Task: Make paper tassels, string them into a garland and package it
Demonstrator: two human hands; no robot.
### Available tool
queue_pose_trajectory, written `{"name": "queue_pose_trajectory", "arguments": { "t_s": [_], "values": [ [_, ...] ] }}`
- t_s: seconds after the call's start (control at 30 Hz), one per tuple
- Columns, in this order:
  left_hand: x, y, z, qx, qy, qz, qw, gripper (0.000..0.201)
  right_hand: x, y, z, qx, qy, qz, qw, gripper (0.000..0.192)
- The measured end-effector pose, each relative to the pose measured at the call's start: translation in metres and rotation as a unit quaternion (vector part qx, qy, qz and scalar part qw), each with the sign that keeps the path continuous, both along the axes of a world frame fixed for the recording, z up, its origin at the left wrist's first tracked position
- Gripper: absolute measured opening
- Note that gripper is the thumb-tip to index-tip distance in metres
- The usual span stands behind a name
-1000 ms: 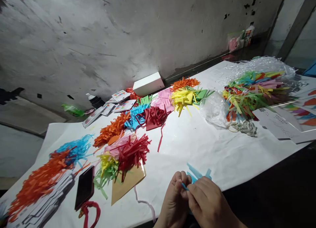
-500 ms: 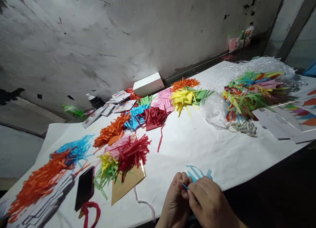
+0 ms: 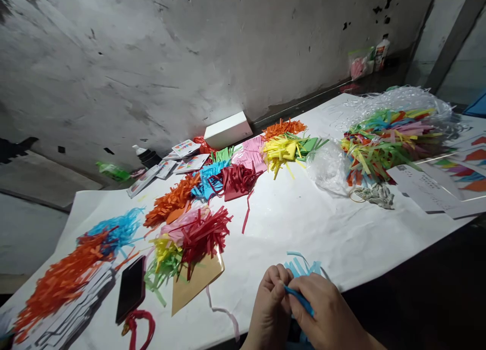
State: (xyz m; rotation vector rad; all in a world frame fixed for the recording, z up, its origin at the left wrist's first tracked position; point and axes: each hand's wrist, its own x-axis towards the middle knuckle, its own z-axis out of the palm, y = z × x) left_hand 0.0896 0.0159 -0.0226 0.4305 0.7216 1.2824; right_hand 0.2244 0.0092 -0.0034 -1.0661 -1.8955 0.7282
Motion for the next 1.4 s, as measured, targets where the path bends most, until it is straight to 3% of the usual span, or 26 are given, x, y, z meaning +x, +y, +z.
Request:
{"name": "queue_pose_trajectory", "arguments": {
  "t_s": [0.13,0.2,0.47,0.63,0.8,1.03,1.17,1.4],
  "values": [
    [0.001,0.001,-0.002,0.005,0.014,0.004,1.000,0.055,-0.001,0.000,-0.003,0.091,-0.019,-0.015,0.996,0.024],
    [0.001,0.001,-0.002,0.012,0.019,-0.001,1.000,0.056,-0.001,0.000,-0.003,0.101,-0.019,-0.008,0.995,0.024],
    [-0.005,0.001,-0.007,0.034,0.041,-0.048,0.997,0.052,0.005,0.001,0.004,0.019,0.003,0.041,0.999,0.024],
    [-0.017,0.004,-0.002,0.110,0.141,-0.072,0.981,0.044,0.006,0.000,0.000,-0.050,0.032,0.029,0.998,0.026],
    [-0.025,0.004,0.002,0.126,0.224,-0.055,0.965,0.024,0.007,0.000,-0.002,-0.096,0.054,0.056,0.992,0.026],
    [-0.028,0.001,-0.002,0.183,0.302,-0.031,0.935,0.021,0.006,0.000,-0.009,0.004,0.037,0.025,0.999,0.028],
    [-0.035,0.002,0.007,0.230,0.362,-0.044,0.902,0.011,0.006,0.001,-0.010,-0.015,0.032,0.024,0.999,0.027],
    [-0.049,0.006,0.035,0.318,0.500,-0.086,0.801,0.017,0.007,0.001,-0.013,-0.036,0.032,0.052,0.998,0.023]
  ]
}}
